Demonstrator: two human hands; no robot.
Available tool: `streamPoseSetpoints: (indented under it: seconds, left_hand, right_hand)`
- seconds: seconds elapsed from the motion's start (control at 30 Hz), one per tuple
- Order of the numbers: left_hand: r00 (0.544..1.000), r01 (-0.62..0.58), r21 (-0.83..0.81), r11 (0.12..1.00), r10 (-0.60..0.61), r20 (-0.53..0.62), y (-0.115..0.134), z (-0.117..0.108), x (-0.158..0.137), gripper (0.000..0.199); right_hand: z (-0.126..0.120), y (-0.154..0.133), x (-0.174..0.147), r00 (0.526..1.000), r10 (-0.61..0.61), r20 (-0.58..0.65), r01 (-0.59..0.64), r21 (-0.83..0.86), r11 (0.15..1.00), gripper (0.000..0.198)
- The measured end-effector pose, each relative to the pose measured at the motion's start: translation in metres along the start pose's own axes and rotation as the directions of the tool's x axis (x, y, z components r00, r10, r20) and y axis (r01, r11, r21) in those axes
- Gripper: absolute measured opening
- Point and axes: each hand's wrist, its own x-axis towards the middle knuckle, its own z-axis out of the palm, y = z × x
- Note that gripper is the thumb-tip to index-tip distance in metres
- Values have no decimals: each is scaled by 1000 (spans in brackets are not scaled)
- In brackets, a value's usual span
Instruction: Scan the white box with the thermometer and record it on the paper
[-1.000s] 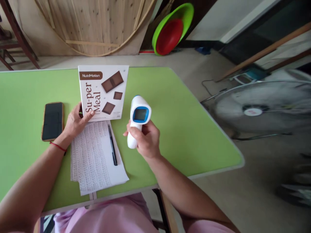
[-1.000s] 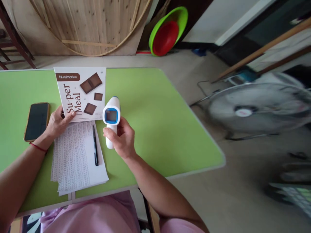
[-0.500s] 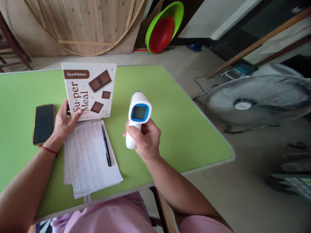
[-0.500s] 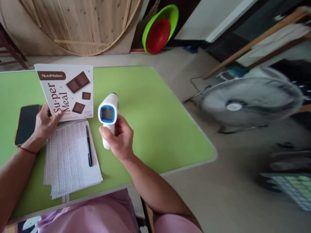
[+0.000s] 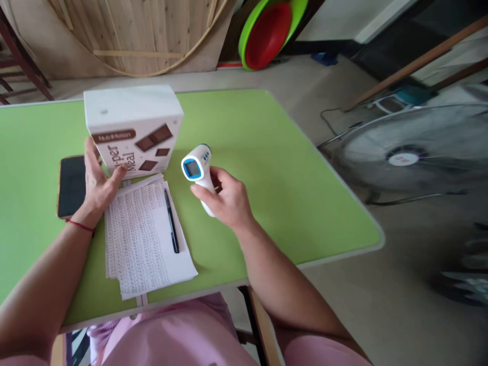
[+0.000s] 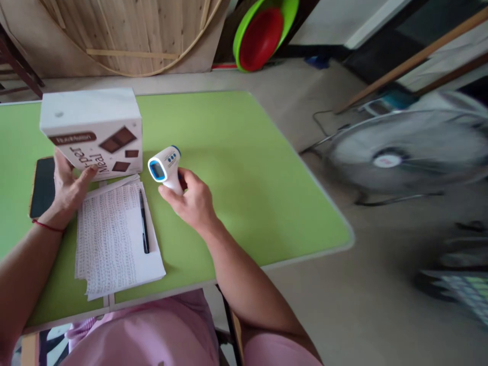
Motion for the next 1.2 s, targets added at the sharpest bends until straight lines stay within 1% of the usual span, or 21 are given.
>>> streamPoseSetpoints:
  seconds: [0.07, 0.13, 0.2, 0.23, 0.27, 0.3, 0.33, 0.37, 0.4, 0.43, 0.5, 0.57, 0.6, 0.67, 0.73, 0.8, 0.87, 0.93, 1.03, 1.13, 1.2]
  left_hand:
    - [988, -72, 41, 997, 77, -134, 13, -1, -5, 80]
    - [964, -102, 144, 984, 134, -231, 30, -3, -9, 83]
    - [945, -146, 253, 956, 211, -249, 49, -3, -13, 76]
    - [941, -208, 294, 933, 273, -199, 59, -2, -15, 67]
    - [933, -311, 311, 898, 351, -82, 69, -1, -18, 54]
    - [904, -426, 290, 857, 418, 93, 80, 2, -23, 38]
    - [841, -529, 235, 816, 466, 276, 90, 4, -28, 25]
    - [757, -597, 186, 780, 472, 452, 100, 7, -36, 18]
    - [683, -637, 175, 751, 443, 581, 110, 11, -44, 14]
    - [614, -661, 152, 735, 413, 673, 119, 13, -53, 11]
    - [471, -694, 58, 718, 392, 790, 133, 17, -73, 6]
    - [403, -724, 14, 690, 406, 820, 144, 18, -89, 7]
    - [390, -734, 7, 679, 413, 823, 147, 18, -95, 9]
    - [387, -753, 17, 658, 422, 820, 151, 19, -105, 11]
    - [400, -771, 42, 636, 432, 809, 151, 21, -111, 13]
    - [403, -786, 54, 616, 443, 801, 149, 25, -117, 14]
    - [407, -789, 51, 612, 460, 789, 146, 30, -122, 14]
    - [425, -780, 42, 625, 480, 767, 142, 35, -126, 15]
    - [479, -758, 47, 651, 506, 717, 138, 41, -129, 14]
    - [513, -744, 55, 666, 516, 686, 136, 45, -128, 15]
    - [512, -741, 53, 670, 512, 690, 136, 45, -125, 17]
  right_hand:
    - [-1, 8, 7, 1000, 12, 2, -11, -250, 968, 38]
    - [-1, 13, 11, 999, 36, 33, -18, -434, 901, 33]
    - [-1, 15, 13, 994, 76, 76, -21, -549, 836, 30]
    - [-1, 15, 13, 991, 100, 91, -28, -588, 808, 30]
    - [-2, 15, 13, 988, 122, 98, -36, -618, 786, 30]
    - [-2, 16, 14, 985, 136, 102, -40, -639, 768, 31]
    - [-2, 17, 14, 985, 141, 104, -38, -656, 754, 32]
    - [-3, 18, 14, 985, 136, 105, -31, -670, 742, 33]
    - [-4, 20, 14, 986, 125, 108, -18, -682, 731, 33]
    - [-4, 22, 14, 988, 111, 111, -3, -695, 719, 33]
    - [-6, 26, 13, 992, 63, 112, 37, -720, 693, 34]
    - [-6, 26, 10, 996, -61, 68, 92, -727, 681, 38]
    - [-5, 25, 8, 987, -154, 34, 132, -711, 691, 38]
    - [2, 20, 0, 942, -334, -17, 255, -610, 750, 30]
    - [14, 14, -9, 904, -427, 23, 398, -410, 820, 17]
    - [27, 10, -17, 897, -418, 143, 442, -260, 859, 18]
    - [39, 9, -23, 915, -353, 197, 393, -232, 890, 22]
    - [45, 9, -24, 939, -266, 218, 316, -236, 919, 26]
    - [48, 11, -24, 952, -183, 245, 239, -222, 945, 28]
    - [47, 12, -23, 949, -178, 260, 237, -219, 947, 25]
    - [44, 12, -21, 941, -207, 269, 266, -204, 942, 20]
